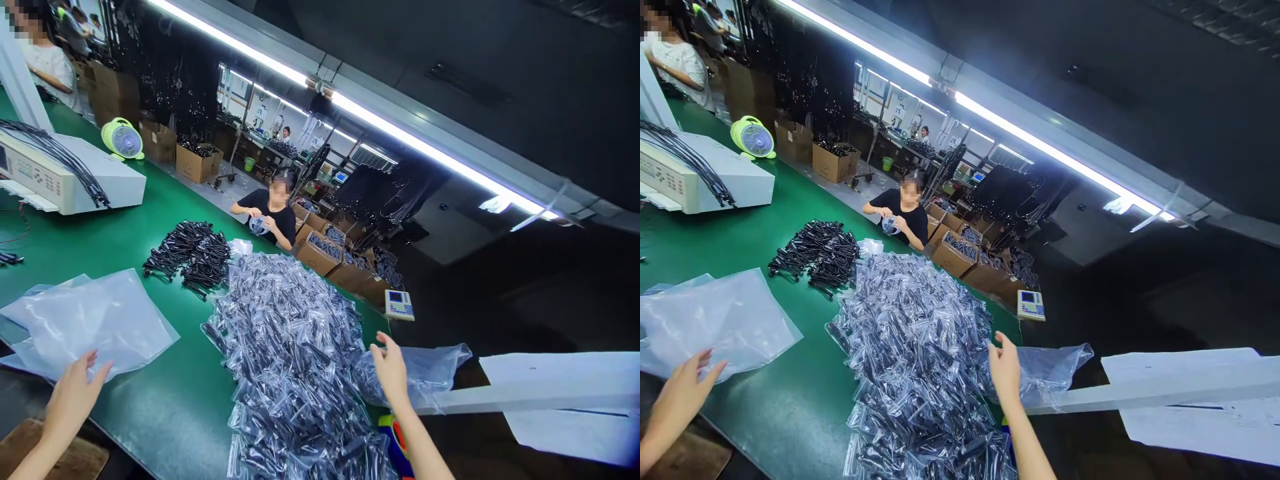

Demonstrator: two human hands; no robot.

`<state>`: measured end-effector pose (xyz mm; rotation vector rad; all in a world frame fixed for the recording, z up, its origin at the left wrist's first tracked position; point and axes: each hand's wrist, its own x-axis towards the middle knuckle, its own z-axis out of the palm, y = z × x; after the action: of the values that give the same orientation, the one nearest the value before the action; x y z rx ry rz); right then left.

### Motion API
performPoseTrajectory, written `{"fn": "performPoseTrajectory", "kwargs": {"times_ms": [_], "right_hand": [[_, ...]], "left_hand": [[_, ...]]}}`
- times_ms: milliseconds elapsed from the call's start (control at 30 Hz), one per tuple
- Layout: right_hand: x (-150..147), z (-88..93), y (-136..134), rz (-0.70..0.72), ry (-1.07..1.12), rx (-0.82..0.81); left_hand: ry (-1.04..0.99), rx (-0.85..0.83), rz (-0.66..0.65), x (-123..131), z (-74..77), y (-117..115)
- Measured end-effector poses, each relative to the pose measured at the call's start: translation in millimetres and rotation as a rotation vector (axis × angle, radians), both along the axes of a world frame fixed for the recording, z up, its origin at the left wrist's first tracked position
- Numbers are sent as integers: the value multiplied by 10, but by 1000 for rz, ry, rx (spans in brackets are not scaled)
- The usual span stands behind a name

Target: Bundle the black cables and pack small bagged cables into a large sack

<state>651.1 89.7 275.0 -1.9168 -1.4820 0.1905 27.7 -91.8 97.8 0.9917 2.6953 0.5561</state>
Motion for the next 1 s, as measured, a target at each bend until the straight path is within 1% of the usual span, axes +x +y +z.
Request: {"fn": "performPoseTrajectory", "kwargs": {"times_ms": [33, 67, 133, 167, 200, 233, 300, 367, 400, 433, 500, 567, 633, 700, 833, 900, 1000], "right_hand": [[-219, -135, -80, 75, 31, -32], [-454, -278, -178, 155, 62, -75], [-935, -568, -432, 318, 119, -192], [-1163, -708, -585, 395, 143, -263], [-1374, -841, -747, 469, 165, -340], [-1564, -964, -913, 538, 187, -423], [-1881, -1172, -1223, 662, 232, -589], [-2122, -1309, -1470, 755, 284, -728], [-2223, -1350, -1562, 785, 311, -780], [-2317, -1375, -1633, 803, 339, -818], [-2507, -1396, -1705, 809, 399, -860], [-2727, -1403, -1680, 781, 473, -877], [-2990, -1409, -1549, 729, 556, -879], [-3287, -1418, -1321, 658, 631, -860], [-3946, -1419, -736, 533, 706, -765], [-4296, -1400, -490, 523, 706, -712], [-4794, -1335, -252, 586, 696, -664]], "left_hand": [[-33, 84, -34, -34, 4, 155], [-73, 118, -46, -49, 23, 284], [-125, 82, -69, -29, 53, 450], [-159, 50, -87, -9, 38, 489], [-193, 18, -100, 5, -11, 508], [-220, -7, -103, 7, -96, 512], [-266, -44, -86, -33, -348, 496], [-304, -45, -69, -116, -608, 479], [-320, -35, -63, -161, -706, 481], [-333, -14, -62, -204, -774, 493], [-349, 52, -76, -269, -824, 539], [-359, 137, -113, -301, -794, 593], [-368, 225, -168, -294, -724, 630], [-381, 306, -229, -254, -636, 638], [-417, 432, -336, -111, -455, 599], [-437, 476, -382, -48, -381, 582], [-462, 517, -446, -34, -290, 588]]}}
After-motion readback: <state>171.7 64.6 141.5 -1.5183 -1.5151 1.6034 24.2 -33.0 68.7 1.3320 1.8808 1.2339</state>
